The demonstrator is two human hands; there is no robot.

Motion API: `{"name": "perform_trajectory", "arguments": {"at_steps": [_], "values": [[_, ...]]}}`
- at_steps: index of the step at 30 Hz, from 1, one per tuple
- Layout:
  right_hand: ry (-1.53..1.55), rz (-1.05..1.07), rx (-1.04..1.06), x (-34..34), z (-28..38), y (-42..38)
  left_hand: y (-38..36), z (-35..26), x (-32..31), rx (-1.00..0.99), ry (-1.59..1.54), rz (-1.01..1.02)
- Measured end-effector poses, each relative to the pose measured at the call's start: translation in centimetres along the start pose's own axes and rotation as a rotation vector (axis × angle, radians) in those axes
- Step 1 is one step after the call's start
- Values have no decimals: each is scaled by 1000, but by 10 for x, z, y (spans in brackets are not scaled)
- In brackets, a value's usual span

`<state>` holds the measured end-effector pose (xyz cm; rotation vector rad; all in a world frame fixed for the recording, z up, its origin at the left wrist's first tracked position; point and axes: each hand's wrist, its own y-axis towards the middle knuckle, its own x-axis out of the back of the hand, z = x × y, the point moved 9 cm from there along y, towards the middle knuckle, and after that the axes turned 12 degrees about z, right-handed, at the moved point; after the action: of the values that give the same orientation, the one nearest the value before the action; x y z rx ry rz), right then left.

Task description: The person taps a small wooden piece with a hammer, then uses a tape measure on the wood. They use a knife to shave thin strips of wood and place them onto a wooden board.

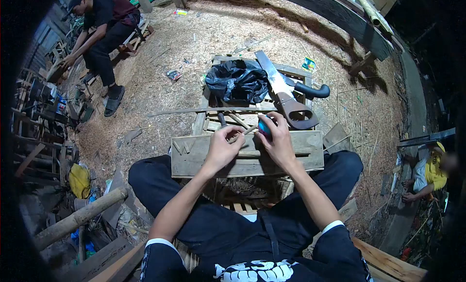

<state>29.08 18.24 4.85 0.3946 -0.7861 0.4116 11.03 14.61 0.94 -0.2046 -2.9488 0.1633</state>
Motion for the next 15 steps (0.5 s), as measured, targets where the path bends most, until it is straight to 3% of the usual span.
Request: {"name": "perform_trajectory", "arguments": {"at_steps": [7, 15], "values": [[-53, -10, -12, 0, -1, 6, 8, 10, 6, -44, -32, -26], [-56, -9, -39, -4, -12, 10, 7, 18, 3, 58, -160, 2]]}}
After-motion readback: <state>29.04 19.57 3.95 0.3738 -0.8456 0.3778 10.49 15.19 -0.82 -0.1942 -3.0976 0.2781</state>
